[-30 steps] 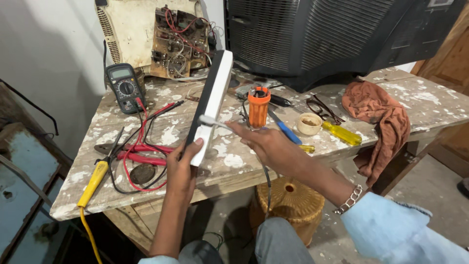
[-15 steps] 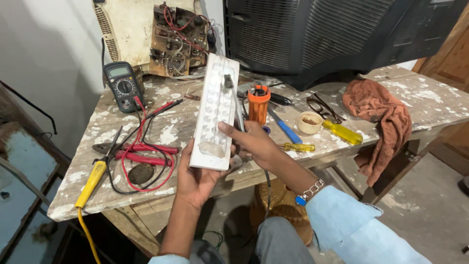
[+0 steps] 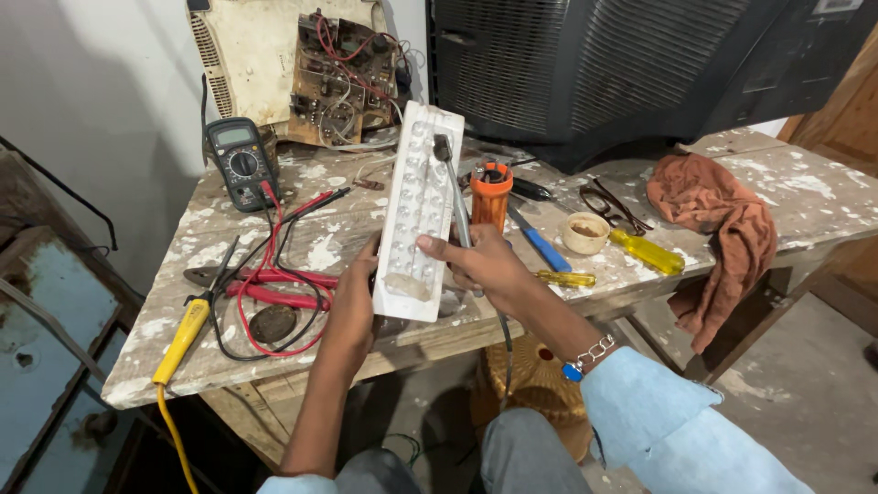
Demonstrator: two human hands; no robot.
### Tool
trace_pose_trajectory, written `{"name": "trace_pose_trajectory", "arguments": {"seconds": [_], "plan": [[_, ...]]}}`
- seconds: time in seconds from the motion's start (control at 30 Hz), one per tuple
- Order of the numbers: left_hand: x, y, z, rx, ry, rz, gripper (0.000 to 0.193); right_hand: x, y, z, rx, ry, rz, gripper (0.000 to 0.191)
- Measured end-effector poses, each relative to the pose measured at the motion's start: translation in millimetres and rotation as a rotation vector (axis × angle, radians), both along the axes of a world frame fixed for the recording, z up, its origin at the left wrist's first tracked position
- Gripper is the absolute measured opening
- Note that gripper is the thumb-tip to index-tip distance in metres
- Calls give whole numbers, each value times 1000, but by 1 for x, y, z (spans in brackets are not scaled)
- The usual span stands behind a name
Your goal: The person uses a screwdriver to unscrew and open the housing of a black LED emergency light on a workbench, then works on the exposed LED panel and internal components with the screwdriver. They then wipe the housing and the LED panel with an orange cloth, turning the device over to clean its sides.
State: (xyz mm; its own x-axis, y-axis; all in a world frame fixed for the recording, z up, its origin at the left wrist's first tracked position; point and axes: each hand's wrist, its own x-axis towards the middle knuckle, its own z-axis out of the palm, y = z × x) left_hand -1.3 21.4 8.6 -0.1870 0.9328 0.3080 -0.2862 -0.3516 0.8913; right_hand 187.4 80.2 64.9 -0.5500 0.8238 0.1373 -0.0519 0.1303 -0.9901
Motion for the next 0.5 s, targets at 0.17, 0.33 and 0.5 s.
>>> {"name": "trace_pose_trajectory", "arguments": {"seconds": [0.17, 0.33, 0.5], "plan": [[3, -11, 3, 159, 453, 161, 58, -3, 11, 0, -36, -61, -58, 34], [6, -23, 4, 117, 509, 49, 59, -5, 25, -8, -23, -96, -79, 33], [11, -37, 6, 123, 641, 129, 51, -14, 30, -23, -36, -111, -60, 36]]}}
